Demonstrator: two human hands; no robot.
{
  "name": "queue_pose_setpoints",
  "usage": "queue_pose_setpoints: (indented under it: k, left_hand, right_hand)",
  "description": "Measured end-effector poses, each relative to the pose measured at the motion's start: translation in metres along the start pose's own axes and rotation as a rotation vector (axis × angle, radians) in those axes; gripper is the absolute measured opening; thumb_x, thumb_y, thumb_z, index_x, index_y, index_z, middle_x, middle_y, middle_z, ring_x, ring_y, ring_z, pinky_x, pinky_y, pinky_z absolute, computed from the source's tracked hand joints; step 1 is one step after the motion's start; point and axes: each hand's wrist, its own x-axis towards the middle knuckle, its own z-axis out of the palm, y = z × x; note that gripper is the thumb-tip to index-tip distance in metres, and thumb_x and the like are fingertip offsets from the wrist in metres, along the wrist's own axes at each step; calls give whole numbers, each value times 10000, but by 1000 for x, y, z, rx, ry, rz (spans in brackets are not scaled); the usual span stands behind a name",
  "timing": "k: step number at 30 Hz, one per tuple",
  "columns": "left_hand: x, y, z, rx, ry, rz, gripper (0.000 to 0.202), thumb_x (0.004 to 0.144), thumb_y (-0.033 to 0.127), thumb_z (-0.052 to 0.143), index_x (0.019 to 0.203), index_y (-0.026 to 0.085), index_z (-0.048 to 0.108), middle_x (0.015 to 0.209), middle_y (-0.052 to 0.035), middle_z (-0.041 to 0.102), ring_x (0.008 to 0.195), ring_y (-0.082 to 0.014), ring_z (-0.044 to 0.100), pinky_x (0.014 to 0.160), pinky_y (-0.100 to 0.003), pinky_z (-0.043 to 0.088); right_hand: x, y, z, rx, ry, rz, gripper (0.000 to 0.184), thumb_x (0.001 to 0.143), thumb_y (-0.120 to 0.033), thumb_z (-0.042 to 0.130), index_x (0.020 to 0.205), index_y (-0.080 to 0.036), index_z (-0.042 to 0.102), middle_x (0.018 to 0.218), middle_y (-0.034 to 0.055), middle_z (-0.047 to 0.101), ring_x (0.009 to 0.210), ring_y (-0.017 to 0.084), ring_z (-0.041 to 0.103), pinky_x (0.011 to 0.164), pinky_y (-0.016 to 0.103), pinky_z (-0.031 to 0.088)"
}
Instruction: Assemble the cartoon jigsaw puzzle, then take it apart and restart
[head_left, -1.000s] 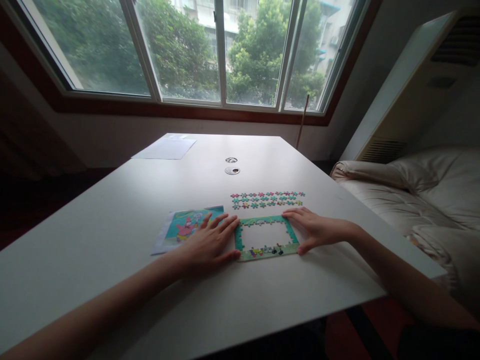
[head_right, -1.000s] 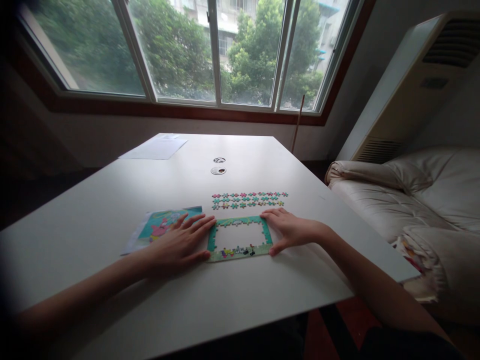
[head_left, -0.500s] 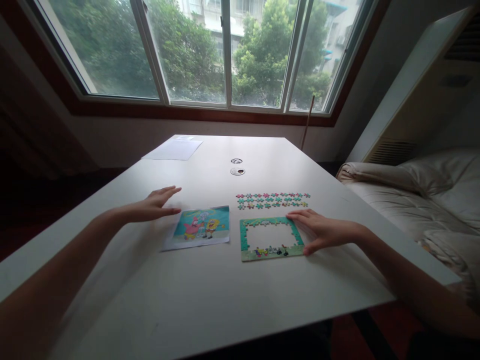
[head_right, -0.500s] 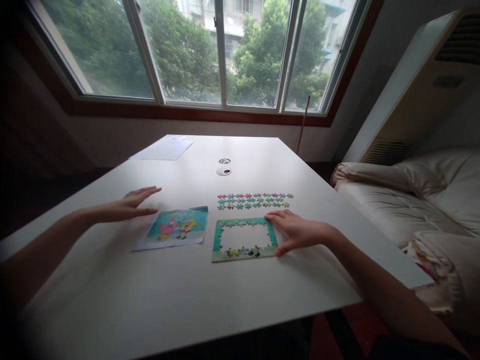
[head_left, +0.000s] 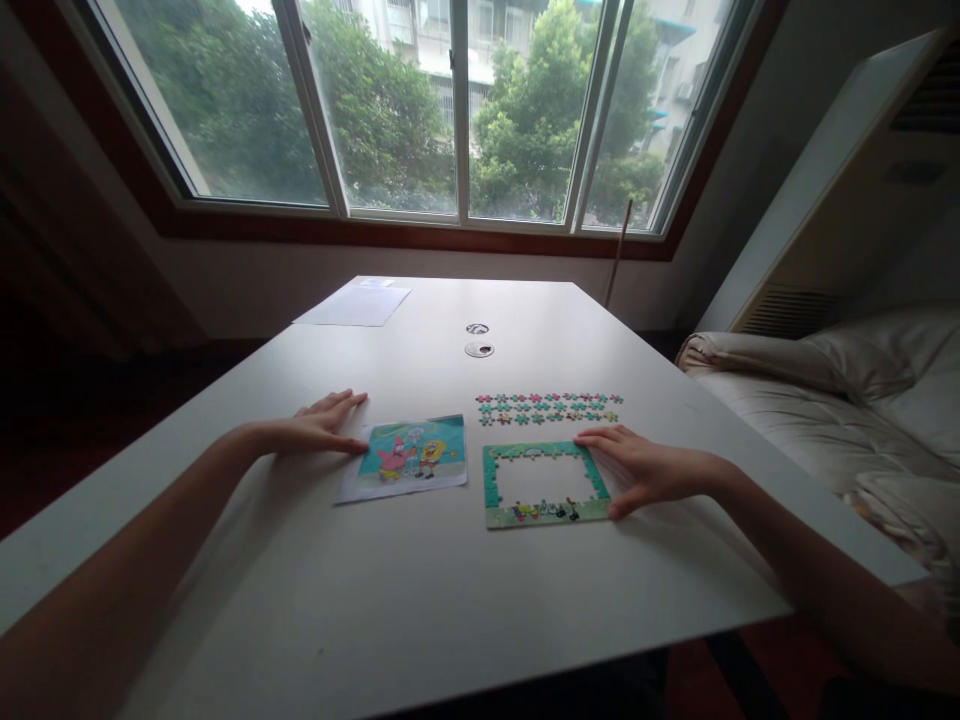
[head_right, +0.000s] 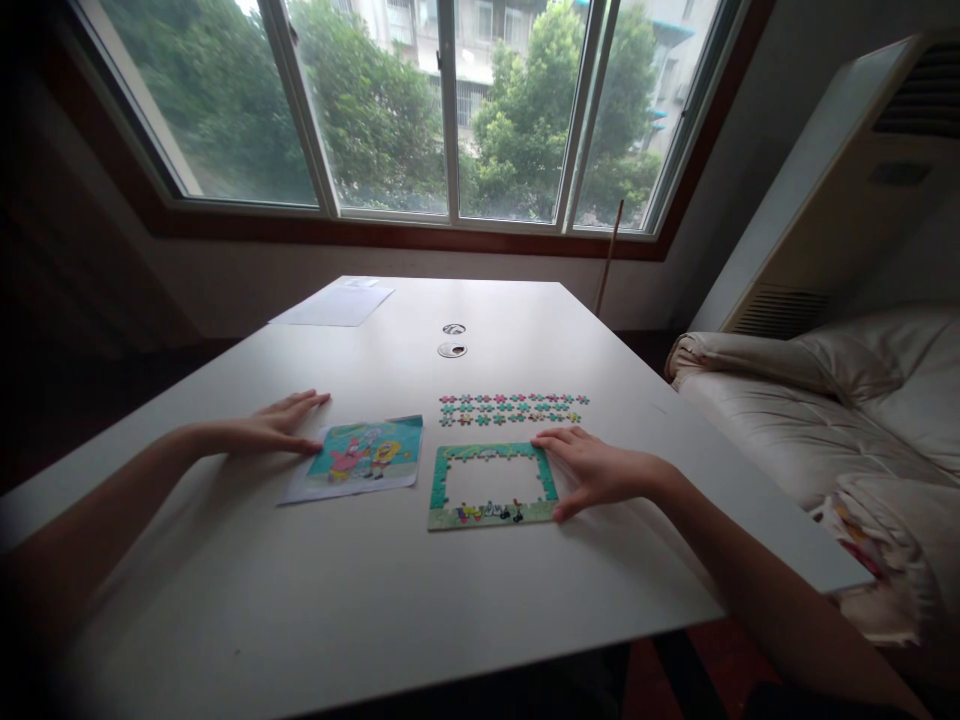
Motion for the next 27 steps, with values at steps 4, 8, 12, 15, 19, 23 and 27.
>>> queue_pose_setpoints:
  k: [4,8,12,15,19,23,27]
  left_hand:
    - [4,-5,3,0,-2,6,1043,624,764,443,1402,142,133,1451,-142,72,1313,-342,78,1023,-430,202]
    - [8,-9,5,4,-15,-10,1078,595,766,465,1403,147,111,1450,-155,55,1314,-339,53,1030,-431,191]
    - [8,-10,5,6,-27,-12,1050,612,763,452,1403,174,92,1453,-147,39,1316,-328,51,1029,-437,193]
    - [8,-11,4,12,-26,-7,1042,611,766,448,1402,182,102,1455,-140,47,1318,-321,52,1030,-431,193]
    - [9,-11,4,22,-20,-15,1050,600,771,452,1402,185,112,1457,-130,70,1318,-316,71,1028,-410,207]
    - [8,-9,3,20,-15,-31,1043,598,762,467,1400,188,126,1452,-139,85,1310,-338,102,1018,-434,227]
    - [6,-6,3,5,-20,-36,1038,607,755,459,1403,183,117,1453,-142,69,1311,-349,71,1023,-459,207]
  right_hand:
    - [0,1,0,0,3,-4,919,640,-610,585,1370,-157,260,1391,118,274,1275,305,206,1055,419,204]
    - [0,2,0,3,9,-1,929,623,-613,596,1362,-150,276,1379,119,294,1270,302,219,1053,409,212]
    - [0,2,0,22,10,-3,928,619,-613,600,1363,-164,276,1379,112,300,1275,302,218,1059,406,200]
    - [0,2,1,38,19,2,941,601,-620,609,1362,-171,284,1377,112,307,1273,313,219,1059,415,194]
    - [0,2,2,54,29,2,916,614,-606,608,1356,-169,298,1377,112,312,1271,310,227,1061,414,186]
    - [0,3,4,49,22,7,911,620,-593,614,1358,-168,293,1386,109,300,1275,302,222,1064,409,180]
    - [1,5,4,42,40,-8,920,609,-599,622,1357,-174,295,1378,109,312,1271,300,227,1067,405,169]
